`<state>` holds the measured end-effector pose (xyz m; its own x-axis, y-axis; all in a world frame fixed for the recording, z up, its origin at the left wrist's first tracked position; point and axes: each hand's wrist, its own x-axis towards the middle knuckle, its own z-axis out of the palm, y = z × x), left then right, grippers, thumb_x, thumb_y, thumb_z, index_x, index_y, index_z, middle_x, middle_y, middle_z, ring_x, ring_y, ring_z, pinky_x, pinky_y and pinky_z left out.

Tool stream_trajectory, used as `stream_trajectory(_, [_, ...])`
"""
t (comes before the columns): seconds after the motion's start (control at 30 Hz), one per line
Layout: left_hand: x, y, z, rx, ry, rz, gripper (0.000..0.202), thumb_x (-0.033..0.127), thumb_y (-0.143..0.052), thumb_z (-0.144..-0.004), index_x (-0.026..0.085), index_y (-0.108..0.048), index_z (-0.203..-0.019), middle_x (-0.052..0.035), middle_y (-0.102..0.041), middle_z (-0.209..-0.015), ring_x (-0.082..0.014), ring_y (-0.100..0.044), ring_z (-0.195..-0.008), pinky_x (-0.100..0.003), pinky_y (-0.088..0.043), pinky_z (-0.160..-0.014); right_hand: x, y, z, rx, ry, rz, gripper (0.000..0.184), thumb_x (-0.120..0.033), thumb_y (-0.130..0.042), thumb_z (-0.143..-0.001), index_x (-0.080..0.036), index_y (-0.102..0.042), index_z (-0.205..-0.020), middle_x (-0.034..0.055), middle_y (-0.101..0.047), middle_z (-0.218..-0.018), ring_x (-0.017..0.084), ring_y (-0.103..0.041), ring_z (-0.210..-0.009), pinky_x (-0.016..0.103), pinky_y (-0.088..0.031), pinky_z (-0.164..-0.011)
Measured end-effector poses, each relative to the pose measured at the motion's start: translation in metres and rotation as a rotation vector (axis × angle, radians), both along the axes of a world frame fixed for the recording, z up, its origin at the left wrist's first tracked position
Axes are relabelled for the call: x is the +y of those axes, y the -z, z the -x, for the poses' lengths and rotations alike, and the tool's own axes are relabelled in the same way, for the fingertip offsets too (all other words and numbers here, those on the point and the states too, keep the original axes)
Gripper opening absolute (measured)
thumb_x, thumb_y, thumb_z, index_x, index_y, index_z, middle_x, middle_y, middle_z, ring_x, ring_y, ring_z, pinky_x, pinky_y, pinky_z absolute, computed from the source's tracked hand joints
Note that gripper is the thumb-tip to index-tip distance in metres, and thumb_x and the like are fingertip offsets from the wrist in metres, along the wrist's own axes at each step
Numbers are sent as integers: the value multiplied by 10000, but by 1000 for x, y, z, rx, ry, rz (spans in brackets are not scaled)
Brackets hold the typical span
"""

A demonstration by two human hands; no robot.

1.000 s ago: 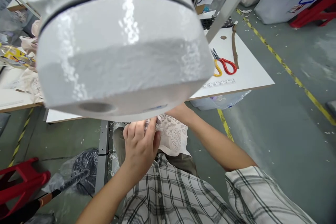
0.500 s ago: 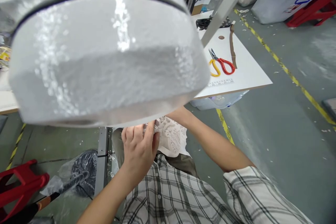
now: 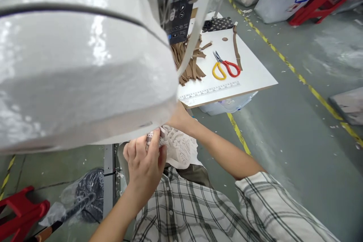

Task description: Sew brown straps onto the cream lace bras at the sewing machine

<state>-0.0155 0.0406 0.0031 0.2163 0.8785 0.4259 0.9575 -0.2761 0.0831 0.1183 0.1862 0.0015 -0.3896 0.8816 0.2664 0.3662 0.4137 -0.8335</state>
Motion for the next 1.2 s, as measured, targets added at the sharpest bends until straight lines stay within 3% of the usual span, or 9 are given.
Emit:
stream_trajectory(0.23, [-3,2,1,-70,10,-28,510,265,-669,-867,213,-534,-1356,-176,-569,-1274,-313,-541,-1188,-447,-369,-1016,0,7,0,78,7,-45,118,-157,-485,-782,-204,-555,-865,59,-607,-953,213,-556,-905,309,-436,-753])
stream_trajectory(0.63, [-4,4,9,-300,-83,-22,376,286,-576,-925,197,-511,-1284,-157,-541,-1242,-284,-505,-1180,-440,-392,-985,-2,10,2,141,7,-23,119,-198,-541,-782,-190,-609,-879,56,-614,-965,175,-531,-760,302,-445,-711])
stream_trajectory(0.83, [2,12,23,-677,-211,172,324,404,-475,-977,187,-514,-1214,-121,-576,-1159,-239,-563,-1108,-374,-452,-932,-1,12,4,149,-7,-41,91,-184,-555,-778,-195,-599,-857,59,-619,-957,197,-559,-839,310,-461,-743])
stream_trajectory(1.0, [16,14,37,-848,-177,422,369,511,-441,-966,186,-567,-1087,-89,-640,-1041,-229,-609,-1005,-346,-468,-895,-2,7,6,122,1,-12,95,-219,-566,-806,-185,-618,-879,62,-620,-962,195,-560,-829,302,-453,-732])
stream_trajectory(1.2, [20,14,40,-1000,-137,452,386,516,-524,-920,195,-567,-1131,-90,-654,-1090,-238,-619,-1020,-330,-466,-889,-3,7,8,132,-5,2,108,-149,-572,-772,-179,-602,-871,52,-603,-999,190,-564,-871,292,-434,-753])
